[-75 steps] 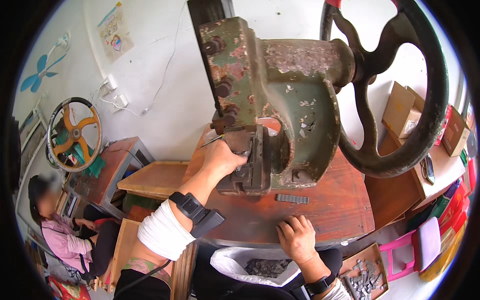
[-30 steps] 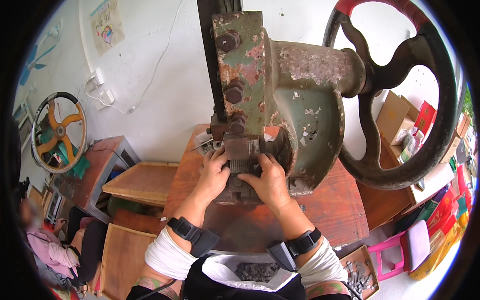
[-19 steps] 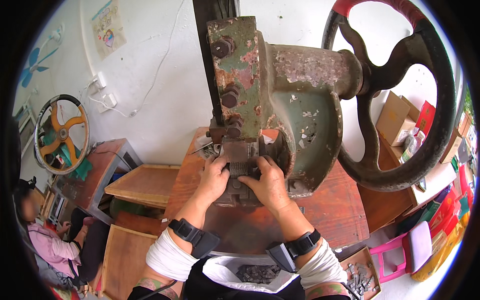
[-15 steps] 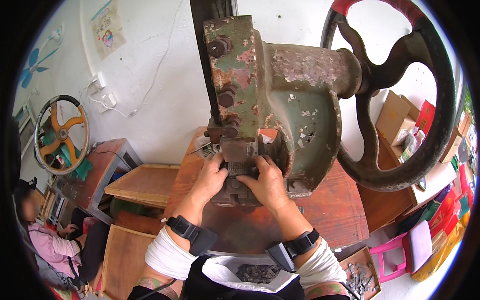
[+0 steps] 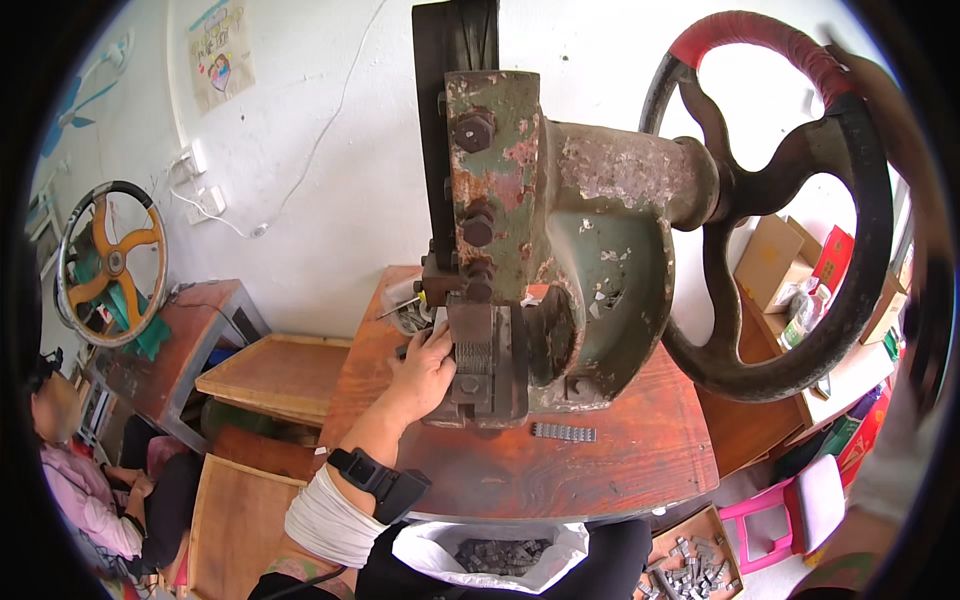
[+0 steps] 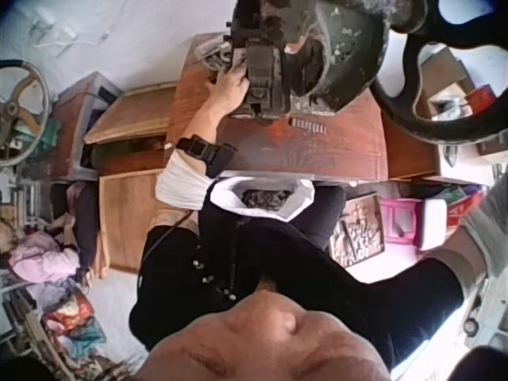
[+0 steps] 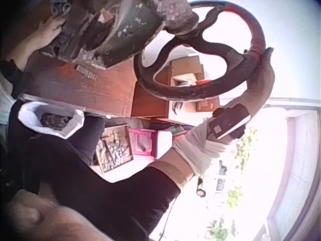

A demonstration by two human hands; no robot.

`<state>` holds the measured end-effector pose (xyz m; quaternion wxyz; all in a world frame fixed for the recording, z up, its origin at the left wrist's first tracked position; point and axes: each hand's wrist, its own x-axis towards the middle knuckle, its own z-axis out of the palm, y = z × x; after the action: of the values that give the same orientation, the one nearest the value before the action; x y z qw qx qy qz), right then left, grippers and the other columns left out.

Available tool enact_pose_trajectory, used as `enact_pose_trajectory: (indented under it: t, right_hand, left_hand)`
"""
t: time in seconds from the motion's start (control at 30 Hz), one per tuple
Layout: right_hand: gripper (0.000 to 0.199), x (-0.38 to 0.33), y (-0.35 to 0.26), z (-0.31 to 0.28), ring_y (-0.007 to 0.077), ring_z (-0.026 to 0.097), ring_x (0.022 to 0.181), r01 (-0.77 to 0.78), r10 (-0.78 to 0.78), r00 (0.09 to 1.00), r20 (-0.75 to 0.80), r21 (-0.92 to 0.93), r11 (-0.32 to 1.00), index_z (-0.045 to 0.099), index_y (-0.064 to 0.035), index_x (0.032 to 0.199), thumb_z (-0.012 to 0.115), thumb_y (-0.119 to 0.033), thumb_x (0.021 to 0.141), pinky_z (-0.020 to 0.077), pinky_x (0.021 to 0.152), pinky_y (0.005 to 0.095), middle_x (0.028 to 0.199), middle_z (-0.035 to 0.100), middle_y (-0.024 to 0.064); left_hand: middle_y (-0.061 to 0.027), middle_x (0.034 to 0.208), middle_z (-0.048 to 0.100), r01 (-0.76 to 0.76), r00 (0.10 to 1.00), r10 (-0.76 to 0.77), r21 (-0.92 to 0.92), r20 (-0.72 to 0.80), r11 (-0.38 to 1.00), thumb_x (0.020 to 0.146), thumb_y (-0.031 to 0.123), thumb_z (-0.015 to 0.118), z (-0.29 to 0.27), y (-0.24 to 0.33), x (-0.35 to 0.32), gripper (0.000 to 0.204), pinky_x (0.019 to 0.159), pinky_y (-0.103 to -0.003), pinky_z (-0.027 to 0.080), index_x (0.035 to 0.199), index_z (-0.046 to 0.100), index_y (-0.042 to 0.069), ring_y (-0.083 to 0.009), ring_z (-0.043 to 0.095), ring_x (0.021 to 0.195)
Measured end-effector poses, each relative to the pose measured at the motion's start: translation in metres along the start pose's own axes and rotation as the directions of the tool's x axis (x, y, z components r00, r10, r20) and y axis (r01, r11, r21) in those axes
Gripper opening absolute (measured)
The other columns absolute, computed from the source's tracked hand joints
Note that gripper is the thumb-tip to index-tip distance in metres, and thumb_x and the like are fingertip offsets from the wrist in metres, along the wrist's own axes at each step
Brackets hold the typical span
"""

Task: The recorder uses a manual punch machine to process small metal components, then organizes them into a tray.

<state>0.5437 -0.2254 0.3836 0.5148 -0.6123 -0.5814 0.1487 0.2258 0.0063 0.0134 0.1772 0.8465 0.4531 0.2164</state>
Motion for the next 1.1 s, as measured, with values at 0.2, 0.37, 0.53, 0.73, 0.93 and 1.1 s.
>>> enact_pose_trajectory:
  t: [0.2,0.37,0.53,0.73,0.93,1.1]
  right_hand:
    - [0.037,-0.058,0.148,-0.001,0.0166,0.06,0.086,0.03,-0.213,0.783,-0.584,-0.307,0.951,0.059,0.0013,0.113,0.061,-0.027,0.088,0.0478,0.076,0.0262,0.095,0.062,0.0092]
    - [0.037,-0.125,0.283,0.197,0.0154,0.056,0.096,0.169,-0.194,0.655,-0.73,-0.108,0.98,0.056,0.0051,0.114,0.064,-0.001,0.078,0.0413,0.09,0.0312,0.096,0.061,0.0077]
    - [0.047,-0.096,0.183,0.097,0.0125,0.056,0.065,0.164,-0.223,0.655,-0.722,-0.153,0.975,0.054,0.0042,0.116,0.07,-0.018,0.077,0.0452,0.059,0.025,0.085,0.06,0.0066]
    - [0.037,-0.021,0.095,-0.007,0.0042,0.047,0.055,-0.053,-0.098,0.868,-0.486,-0.288,0.956,0.056,-0.003,0.099,0.069,-0.032,0.08,0.0399,0.051,0.0187,0.067,0.05,-0.0033]
    - [0.042,-0.007,0.044,-0.001,0.0016,0.044,0.052,-0.048,-0.086,0.884,-0.46,-0.272,0.961,0.05,-0.0039,0.112,0.068,-0.028,0.082,0.0384,0.048,0.0165,0.067,0.049,-0.0054]
    - [0.041,0.002,0.058,-0.003,0.0004,0.045,0.056,-0.075,-0.018,0.948,-0.318,-0.279,0.957,0.051,-0.0034,0.111,0.068,-0.027,0.082,0.0387,0.049,0.0152,0.071,0.048,-0.0055]
  left_hand:
    - [-0.0012,0.147,0.035,-0.06,0.997,0.058,-0.032,-0.048,0.998,0.089,0.02,0.046,0.006,-0.002,0.002,0.051,0.091,-0.081,0.016,0.14,0.037,0.016,-0.0391,0.032,0.131]
    - [-0.0035,0.145,0.036,-0.046,0.999,0.047,-0.042,0.012,0.998,0.089,0.019,0.045,0.008,0.005,0.008,0.049,0.093,-0.079,0.018,0.138,0.039,0.013,-0.0384,0.033,0.13]
    - [-0.0033,0.146,0.035,-0.036,0.998,0.032,-0.076,-0.046,0.996,0.089,0.017,0.043,0.004,-0.009,0.001,0.051,0.094,-0.076,0.019,0.14,0.037,0.014,-0.0371,0.035,0.129]
    - [-0.009,0.147,0.033,-0.228,0.954,0.297,-0.544,0.042,0.807,0.085,0.015,0.047,-0.002,-0.014,0.022,0.056,0.103,-0.061,0.024,0.14,0.038,0.012,-0.0346,0.035,0.129]
    - [-0.0126,0.147,0.032,-0.231,0.971,0.237,-0.221,0.004,0.948,0.072,0.053,0.07,0.011,0.003,0.013,0.087,0.097,-0.074,0.018,0.142,0.036,0.015,-0.0429,0.029,0.131]
    - [-0.0095,0.147,0.032,-0.032,0.999,0.033,-0.034,0.015,0.999,0.072,0.057,0.068,-0.001,0.019,0.004,0.085,0.09,-0.08,0.016,0.14,0.037,0.015,-0.0411,0.03,0.131]
